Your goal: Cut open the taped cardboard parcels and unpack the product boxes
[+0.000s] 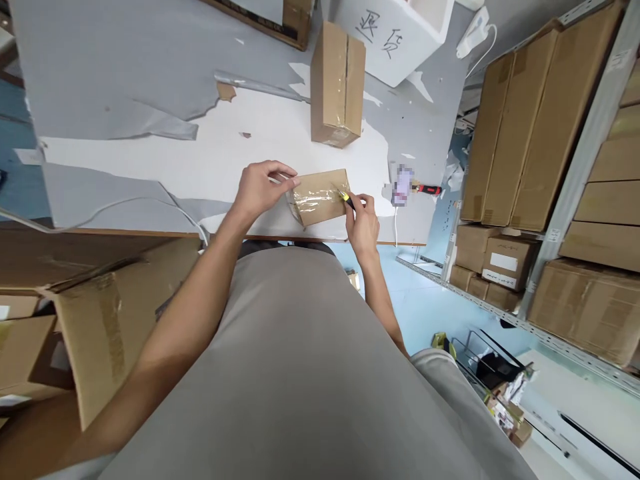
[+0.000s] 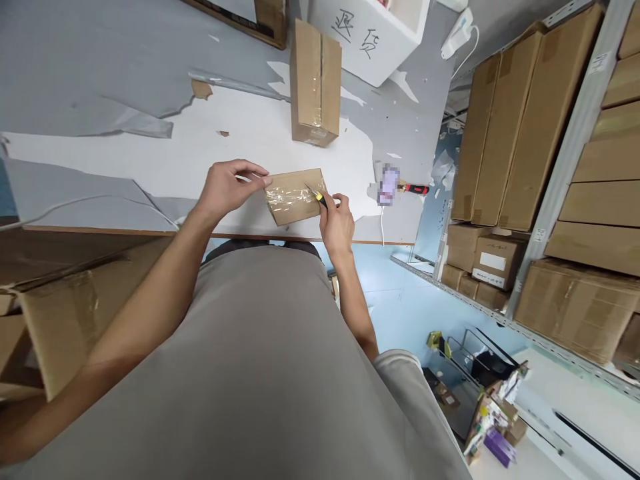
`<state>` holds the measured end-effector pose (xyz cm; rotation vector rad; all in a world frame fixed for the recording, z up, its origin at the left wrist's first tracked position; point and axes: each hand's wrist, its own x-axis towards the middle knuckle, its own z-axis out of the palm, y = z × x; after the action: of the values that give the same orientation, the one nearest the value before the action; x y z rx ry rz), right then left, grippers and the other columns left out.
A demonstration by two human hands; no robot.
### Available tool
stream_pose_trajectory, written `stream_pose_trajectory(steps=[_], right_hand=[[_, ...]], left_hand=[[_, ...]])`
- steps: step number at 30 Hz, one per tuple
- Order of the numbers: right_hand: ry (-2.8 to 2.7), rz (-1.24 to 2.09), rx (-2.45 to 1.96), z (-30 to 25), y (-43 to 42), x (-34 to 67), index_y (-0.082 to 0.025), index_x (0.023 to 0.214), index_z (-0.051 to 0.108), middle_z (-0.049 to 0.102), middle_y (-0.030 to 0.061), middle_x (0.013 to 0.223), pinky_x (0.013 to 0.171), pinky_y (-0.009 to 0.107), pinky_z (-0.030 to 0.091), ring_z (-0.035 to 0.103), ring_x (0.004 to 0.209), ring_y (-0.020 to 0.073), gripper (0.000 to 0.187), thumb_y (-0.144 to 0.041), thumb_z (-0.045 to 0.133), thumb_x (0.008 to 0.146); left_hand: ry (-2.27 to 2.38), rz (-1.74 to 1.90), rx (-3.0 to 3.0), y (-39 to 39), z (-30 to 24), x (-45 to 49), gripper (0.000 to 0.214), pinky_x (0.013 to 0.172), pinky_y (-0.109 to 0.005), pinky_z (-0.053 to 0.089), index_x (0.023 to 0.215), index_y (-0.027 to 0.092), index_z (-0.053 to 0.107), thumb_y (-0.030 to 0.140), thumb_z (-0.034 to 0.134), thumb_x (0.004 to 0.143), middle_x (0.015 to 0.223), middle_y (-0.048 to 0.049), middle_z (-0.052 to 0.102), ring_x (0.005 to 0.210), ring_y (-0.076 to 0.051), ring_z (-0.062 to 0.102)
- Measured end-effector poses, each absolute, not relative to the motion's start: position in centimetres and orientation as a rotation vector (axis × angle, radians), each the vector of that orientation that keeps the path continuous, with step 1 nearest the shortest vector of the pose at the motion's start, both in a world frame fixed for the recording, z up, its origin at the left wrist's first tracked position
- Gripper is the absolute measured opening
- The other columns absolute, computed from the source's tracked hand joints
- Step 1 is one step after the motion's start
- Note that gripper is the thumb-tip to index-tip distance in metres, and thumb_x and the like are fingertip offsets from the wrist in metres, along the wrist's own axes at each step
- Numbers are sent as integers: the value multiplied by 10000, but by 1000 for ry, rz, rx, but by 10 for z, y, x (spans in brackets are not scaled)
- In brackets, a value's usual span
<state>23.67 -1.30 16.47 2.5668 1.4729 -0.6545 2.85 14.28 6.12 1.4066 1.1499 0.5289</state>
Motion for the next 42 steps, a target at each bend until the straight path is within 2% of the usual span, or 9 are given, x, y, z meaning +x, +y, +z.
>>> stream_pose_trajectory(steps=[5,10,20,26,30,34,37,42], right_hand=[[1525,-754,2567,187,-14,204,-249,1861,525,754,185,1653,1222,431,615,744,1518,334,610,-346,300,1301],[1494,-995,2485,187,-4,169,-306,1866,513,883,111,1467,1131,441,661,851,1341,344,593,-453,381,1306],[1482,-939,2352,187,20,153,-271,1842,527,847,146,1529,1161,476,648,819,1399,362,590,-470,333,1322],[1464,-921,2322,185,25,149,-259,1817,533,872,156,1443,1125,495,661,833,1349,380,584,-476,314,1320],[1457,-900,2309,179,33,141,-232,1771,544,895,174,1332,1085,510,671,845,1266,378,567,-425,283,1306],[1395,-871,2239,183,42,131,-195,1718,573,873,213,1365,1106,512,653,843,1286,373,555,-322,247,1287],[1375,-857,2180,192,40,128,-181,1697,597,857,232,1390,1116,508,642,837,1328,382,517,-274,307,1280],[1482,-932,2038,199,19,132,-191,1589,707,867,240,1374,1043,502,681,865,1287,380,477,-172,359,1262]], left_hand=[[1128,518,1428,152,52,31,232,954,-423,706,985,210,901,396,982,872,1059,-89,887,926,-271,808],[1098,496,1389,160,42,26,280,943,-441,718,962,234,906,475,1011,866,982,-79,879,914,-294,819],[1031,513,1349,160,37,26,254,965,-450,724,968,256,899,444,1020,847,1014,-85,889,1001,-328,843],[1045,527,1331,158,36,28,208,977,-455,716,955,258,902,384,1004,826,973,-77,881,956,-320,833],[1077,547,1357,155,38,29,197,985,-442,705,966,262,907,381,980,828,971,-59,881,937,-303,820],[1150,542,1386,149,46,31,171,1001,-461,685,971,246,923,335,962,831,973,-48,868,912,-291,814],[1212,535,1413,143,53,34,121,999,-470,671,957,250,929,305,941,850,992,-35,862,889,-268,802],[1265,536,1449,137,57,36,109,1014,-429,652,971,221,911,287,901,885,1011,-19,862,876,-208,756]])
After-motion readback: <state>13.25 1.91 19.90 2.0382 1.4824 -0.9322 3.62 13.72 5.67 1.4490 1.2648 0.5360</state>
